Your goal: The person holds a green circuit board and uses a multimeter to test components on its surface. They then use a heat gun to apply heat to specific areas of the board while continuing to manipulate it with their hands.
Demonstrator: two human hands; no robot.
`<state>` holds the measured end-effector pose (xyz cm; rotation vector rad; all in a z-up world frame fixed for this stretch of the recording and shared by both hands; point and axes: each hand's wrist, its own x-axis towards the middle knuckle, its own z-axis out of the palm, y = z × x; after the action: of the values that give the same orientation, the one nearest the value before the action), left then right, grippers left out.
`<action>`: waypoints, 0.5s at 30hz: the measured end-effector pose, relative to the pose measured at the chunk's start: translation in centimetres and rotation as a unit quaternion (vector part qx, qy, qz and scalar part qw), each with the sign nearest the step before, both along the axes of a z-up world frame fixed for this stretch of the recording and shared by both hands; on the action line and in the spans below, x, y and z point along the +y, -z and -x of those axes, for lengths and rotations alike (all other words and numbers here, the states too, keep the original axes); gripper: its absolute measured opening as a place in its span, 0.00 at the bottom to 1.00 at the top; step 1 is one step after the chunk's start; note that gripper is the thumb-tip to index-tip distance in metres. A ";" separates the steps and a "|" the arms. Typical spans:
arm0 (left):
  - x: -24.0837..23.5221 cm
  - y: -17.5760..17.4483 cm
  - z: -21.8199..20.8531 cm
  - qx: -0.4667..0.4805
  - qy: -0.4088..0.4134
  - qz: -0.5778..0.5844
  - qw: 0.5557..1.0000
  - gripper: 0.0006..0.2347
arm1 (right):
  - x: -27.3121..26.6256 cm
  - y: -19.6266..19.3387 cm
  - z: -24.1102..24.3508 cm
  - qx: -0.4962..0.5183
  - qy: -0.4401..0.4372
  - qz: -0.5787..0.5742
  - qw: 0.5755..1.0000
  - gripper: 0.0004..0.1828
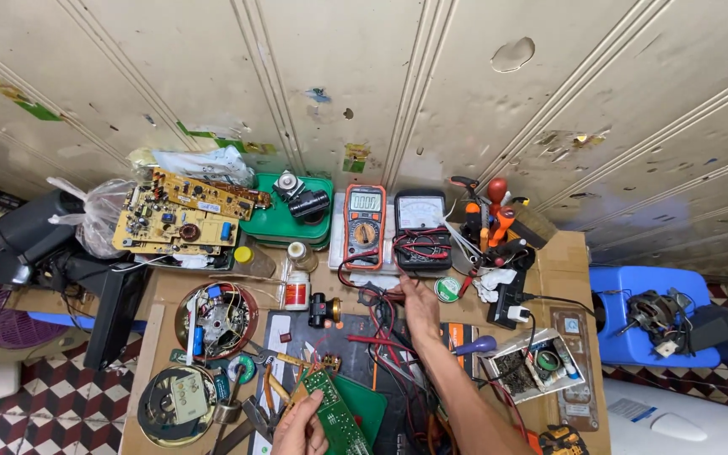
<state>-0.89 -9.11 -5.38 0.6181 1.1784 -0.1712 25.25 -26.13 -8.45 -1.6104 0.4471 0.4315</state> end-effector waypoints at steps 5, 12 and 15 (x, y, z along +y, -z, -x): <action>-0.1 -0.8 -1.4 -0.031 0.008 0.019 0.999 0.07 | -2.4 -2.1 -0.9 0.111 -0.003 -0.103 0.988 0.15; 1.2 -3.3 0.5 -0.071 -0.041 0.024 0.996 0.09 | -0.8 -7.3 3.1 -0.139 -0.083 0.259 0.952 0.16; 1.8 -0.2 2.8 -0.042 -0.032 -0.002 0.999 0.10 | 2.3 -7.6 3.8 -0.154 -0.156 0.256 0.941 0.18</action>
<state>-3.74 -7.33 -5.16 0.5847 1.1161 -0.0891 21.49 -23.82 -0.80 -2.2297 0.0572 0.3016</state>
